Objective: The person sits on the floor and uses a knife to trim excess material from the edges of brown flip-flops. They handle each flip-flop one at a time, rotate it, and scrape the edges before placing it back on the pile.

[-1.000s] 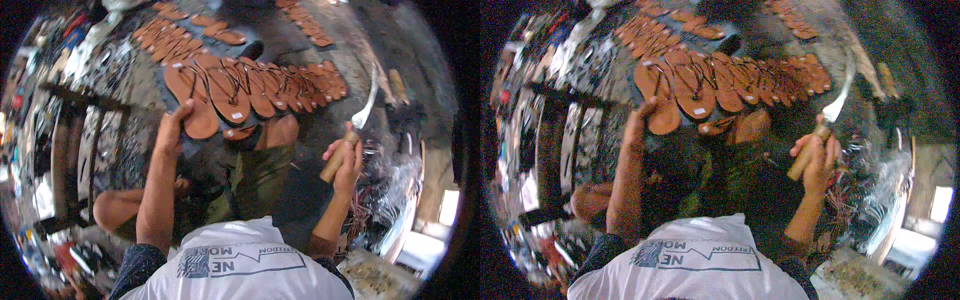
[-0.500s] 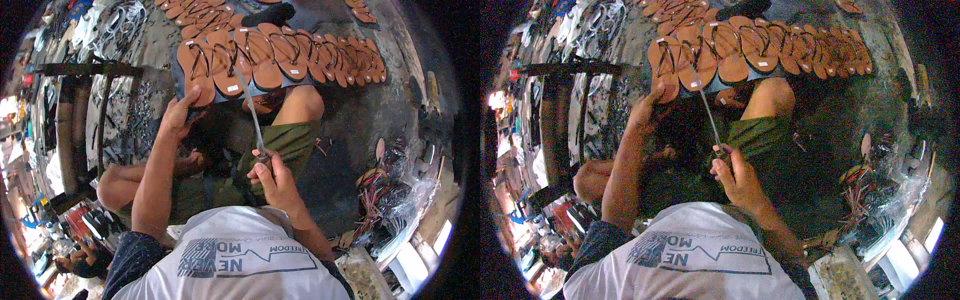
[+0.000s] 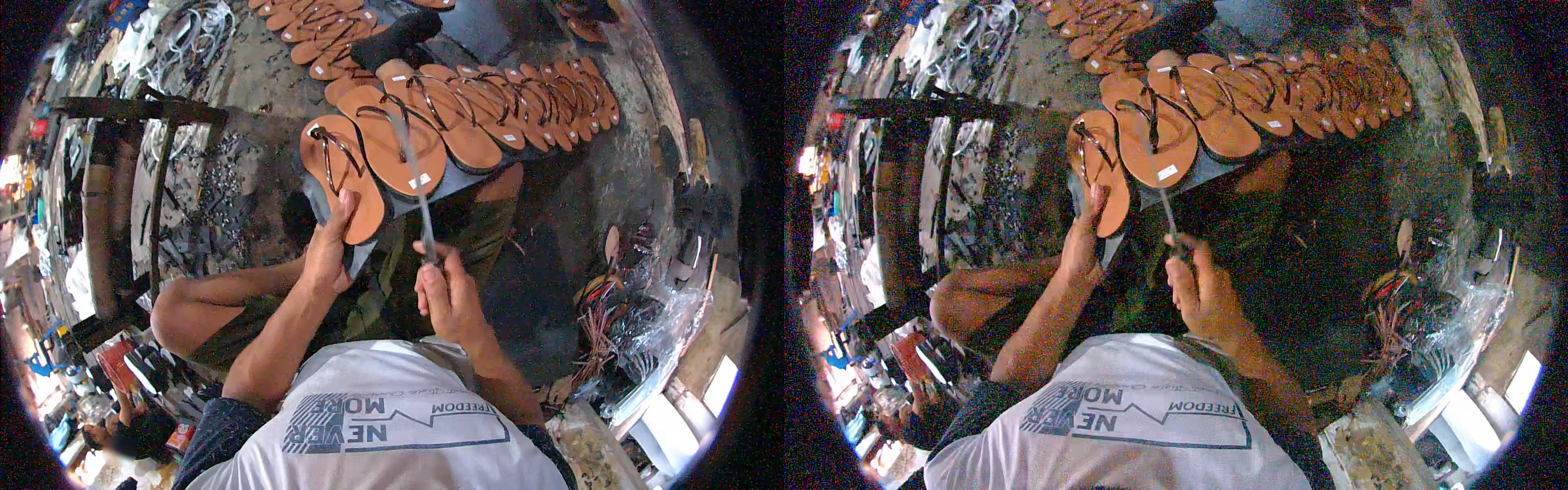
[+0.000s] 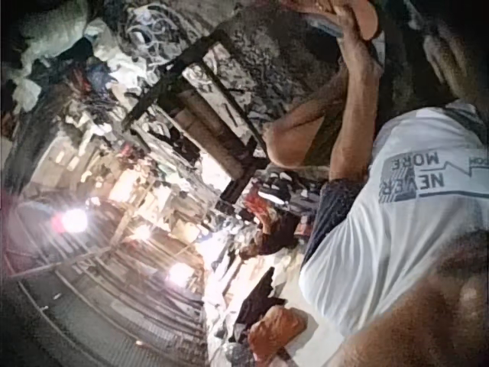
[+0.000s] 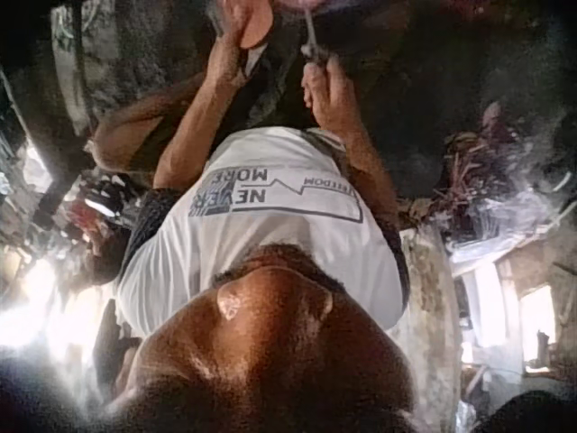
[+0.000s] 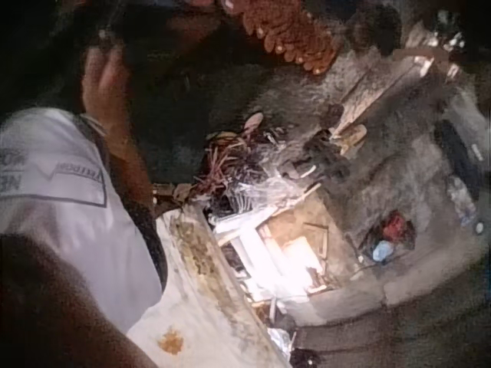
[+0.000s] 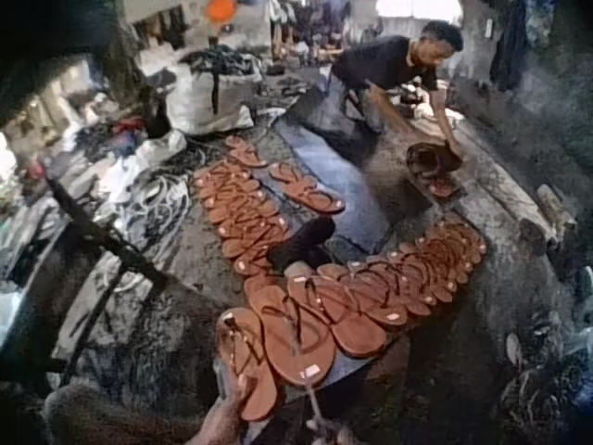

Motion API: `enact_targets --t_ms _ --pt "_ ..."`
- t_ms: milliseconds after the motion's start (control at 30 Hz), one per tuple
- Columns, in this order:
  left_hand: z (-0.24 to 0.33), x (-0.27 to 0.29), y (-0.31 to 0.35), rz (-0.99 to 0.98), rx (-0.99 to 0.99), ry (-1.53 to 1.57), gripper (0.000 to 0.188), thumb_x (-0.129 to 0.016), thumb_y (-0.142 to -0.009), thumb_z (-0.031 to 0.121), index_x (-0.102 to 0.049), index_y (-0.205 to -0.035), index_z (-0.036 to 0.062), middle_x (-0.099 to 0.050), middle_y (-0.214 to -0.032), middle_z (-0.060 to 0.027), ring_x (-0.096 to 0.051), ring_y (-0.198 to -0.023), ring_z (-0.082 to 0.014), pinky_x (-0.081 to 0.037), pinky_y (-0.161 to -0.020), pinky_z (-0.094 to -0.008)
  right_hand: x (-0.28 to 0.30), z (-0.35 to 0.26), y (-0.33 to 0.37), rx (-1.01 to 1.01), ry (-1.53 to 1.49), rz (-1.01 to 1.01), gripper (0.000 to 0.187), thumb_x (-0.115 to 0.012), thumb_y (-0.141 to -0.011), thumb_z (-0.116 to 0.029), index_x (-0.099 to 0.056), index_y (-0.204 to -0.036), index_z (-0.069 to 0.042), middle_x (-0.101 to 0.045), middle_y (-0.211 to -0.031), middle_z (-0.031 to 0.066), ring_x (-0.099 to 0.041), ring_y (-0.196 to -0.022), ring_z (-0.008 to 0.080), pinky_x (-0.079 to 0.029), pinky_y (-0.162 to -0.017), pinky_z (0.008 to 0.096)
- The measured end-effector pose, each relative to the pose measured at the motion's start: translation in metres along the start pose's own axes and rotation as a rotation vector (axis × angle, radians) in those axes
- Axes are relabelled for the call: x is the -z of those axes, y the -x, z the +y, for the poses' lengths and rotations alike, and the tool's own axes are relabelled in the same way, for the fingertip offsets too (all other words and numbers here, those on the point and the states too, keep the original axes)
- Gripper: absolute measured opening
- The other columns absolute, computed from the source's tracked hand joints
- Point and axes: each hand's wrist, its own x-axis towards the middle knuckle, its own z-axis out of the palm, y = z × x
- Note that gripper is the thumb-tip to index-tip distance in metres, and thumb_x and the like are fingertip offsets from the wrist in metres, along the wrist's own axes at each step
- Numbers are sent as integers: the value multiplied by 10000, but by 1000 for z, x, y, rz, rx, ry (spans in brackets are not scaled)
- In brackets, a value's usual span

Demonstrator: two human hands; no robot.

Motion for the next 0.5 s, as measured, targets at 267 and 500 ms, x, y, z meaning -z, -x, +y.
enact_targets --t_ms 267,500 --pt "11 -5 11 -2 -5 76 501 -654 -969 369 -547 -1318 26 -643 -1238 -100 -647 -1100 -189 -546 -939 -368 2 11 26 -44 351 -5 407 -571 -1000 -342 -545 -1198 13 -672 -1068 266 -674 -926 431 -553 -780 467" --pt "17 -5 13 19 23 6 519 -643 -974 362 -520 -1331 6 -636 -1236 -110 -652 -1078 -200 -551 -924 -370 -12 5 -22 98 569 28 394 -602 -976 -337 -539 -1099 31 -664 -835 268 -653 -774 480 -534 -654 544"
